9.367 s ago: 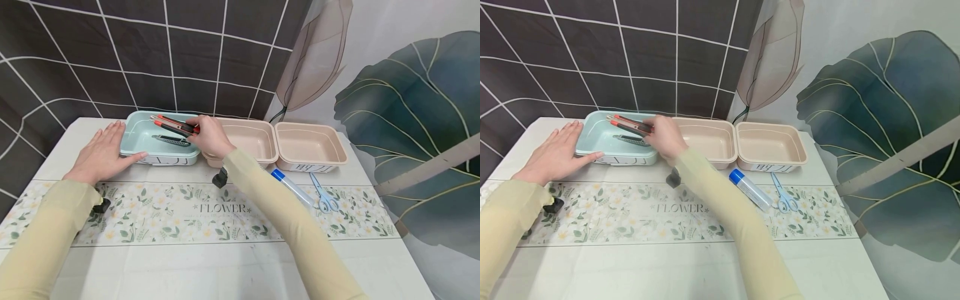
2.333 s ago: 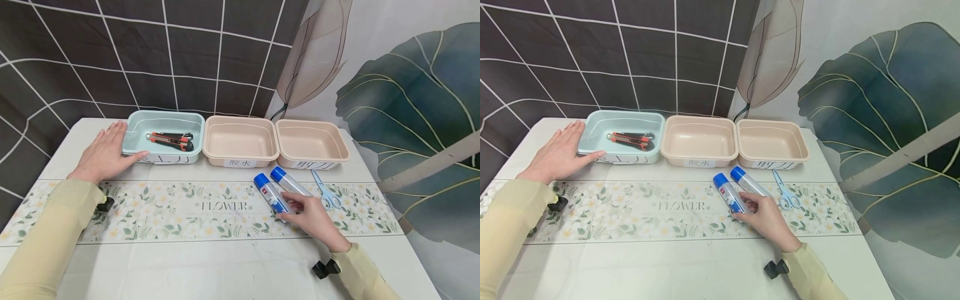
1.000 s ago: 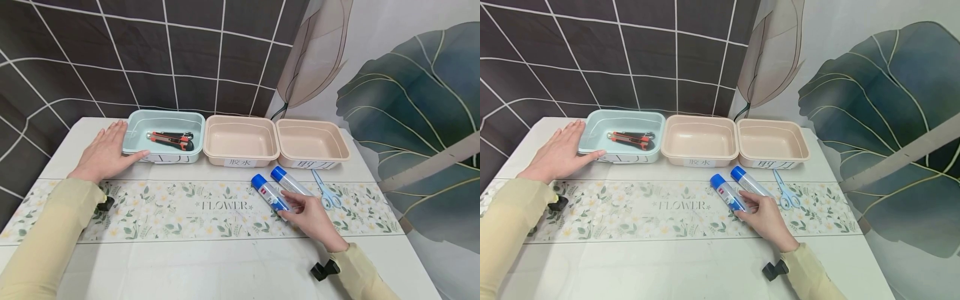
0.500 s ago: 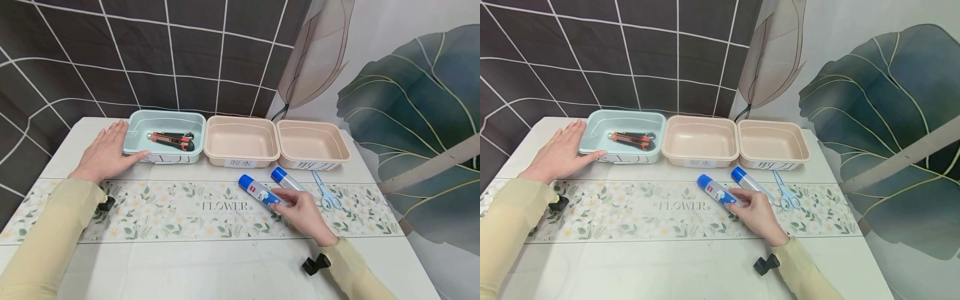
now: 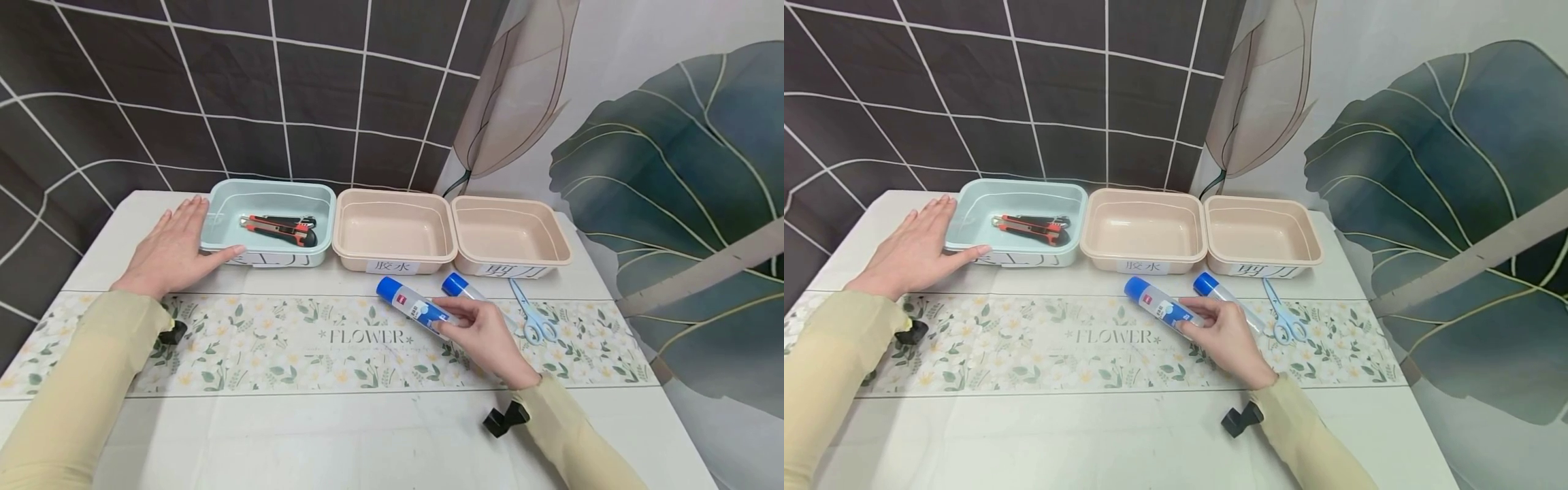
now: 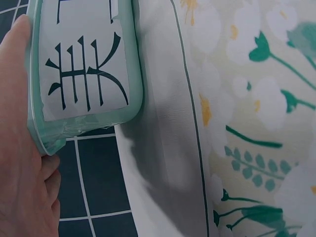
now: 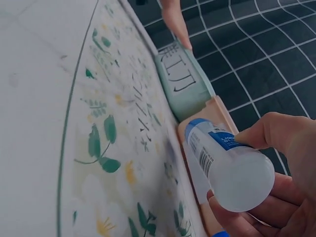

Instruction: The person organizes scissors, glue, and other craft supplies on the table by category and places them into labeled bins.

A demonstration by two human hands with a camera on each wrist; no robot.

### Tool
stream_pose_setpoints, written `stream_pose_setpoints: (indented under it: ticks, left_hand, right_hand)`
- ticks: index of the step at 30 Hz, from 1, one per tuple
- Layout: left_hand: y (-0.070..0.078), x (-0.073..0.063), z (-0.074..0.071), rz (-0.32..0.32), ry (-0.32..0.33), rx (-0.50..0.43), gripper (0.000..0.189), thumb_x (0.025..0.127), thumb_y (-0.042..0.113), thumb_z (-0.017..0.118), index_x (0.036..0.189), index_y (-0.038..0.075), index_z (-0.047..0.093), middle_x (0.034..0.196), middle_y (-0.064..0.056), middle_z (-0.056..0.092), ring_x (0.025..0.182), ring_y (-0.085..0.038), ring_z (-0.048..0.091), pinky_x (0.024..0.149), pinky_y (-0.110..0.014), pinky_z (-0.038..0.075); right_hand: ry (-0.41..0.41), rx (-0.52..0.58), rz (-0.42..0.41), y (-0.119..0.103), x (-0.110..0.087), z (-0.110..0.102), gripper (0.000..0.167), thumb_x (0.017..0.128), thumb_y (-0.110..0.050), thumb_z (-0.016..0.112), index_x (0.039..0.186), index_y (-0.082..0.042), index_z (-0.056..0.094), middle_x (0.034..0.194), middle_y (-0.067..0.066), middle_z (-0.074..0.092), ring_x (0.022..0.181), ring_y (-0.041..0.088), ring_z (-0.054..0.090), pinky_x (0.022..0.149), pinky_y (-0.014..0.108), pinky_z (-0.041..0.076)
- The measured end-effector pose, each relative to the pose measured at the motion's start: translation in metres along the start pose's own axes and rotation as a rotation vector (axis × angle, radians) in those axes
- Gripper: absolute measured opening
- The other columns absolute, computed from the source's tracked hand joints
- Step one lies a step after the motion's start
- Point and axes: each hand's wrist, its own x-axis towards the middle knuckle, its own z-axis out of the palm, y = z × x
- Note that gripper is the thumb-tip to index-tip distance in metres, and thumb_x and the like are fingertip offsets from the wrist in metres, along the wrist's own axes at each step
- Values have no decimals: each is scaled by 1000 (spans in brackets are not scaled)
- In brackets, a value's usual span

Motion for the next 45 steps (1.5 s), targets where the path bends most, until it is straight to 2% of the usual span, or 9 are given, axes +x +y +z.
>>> stream_pose_setpoints:
  ticks: [8,16,19,31,40,45]
  left_hand:
    - [-1,0,1,5,1,-3,112,95,71,48,159,-8,3,164,-31,8,152,-45,4,123,-52,-3]
    - [-2,1,1,5,2,-1,112,95,72,48,159,-8,3,164,-31,7,152,-44,4,123,-52,-3]
    - [-2,2,0,8,3,3,112,95,71,48,159,-8,3,164,-31,7,152,-44,4,123,-52,-3]
    - [-3,1,1,9,8,-3,112,95,71,49,159,-9,4,164,-32,9,152,-45,5,123,-52,-3]
    - [-3,1,1,0,7,-3,112,94,72,48,159,-8,3,164,-31,7,152,-44,5,123,-52,-3]
    - [-2,1,1,-5,4,-1,113,94,73,48,159,-8,3,164,-31,7,152,-45,5,123,-53,-3]
  right_hand:
    - [-29,54,-40,-18,15,4,35,85,-6,79,119,-11,76,109,3,75,78,21,70,60,24,57]
    - [-65,184,-137,-42,35,7,37,85,2,76,122,-1,72,113,13,73,92,24,73,77,29,62]
    - [-56,205,-153,-50,43,10,37,86,1,76,122,-2,73,114,12,73,96,23,72,81,30,61]
    - [-35,284,-197,-80,74,28,36,86,2,76,122,-3,73,118,10,72,105,25,71,89,31,58]
    - [-53,327,-275,-97,95,41,36,87,3,75,123,1,72,119,11,72,105,22,71,90,32,58]
    - [-46,313,-285,-106,106,48,36,87,0,76,123,-1,72,117,9,73,102,21,72,89,31,58]
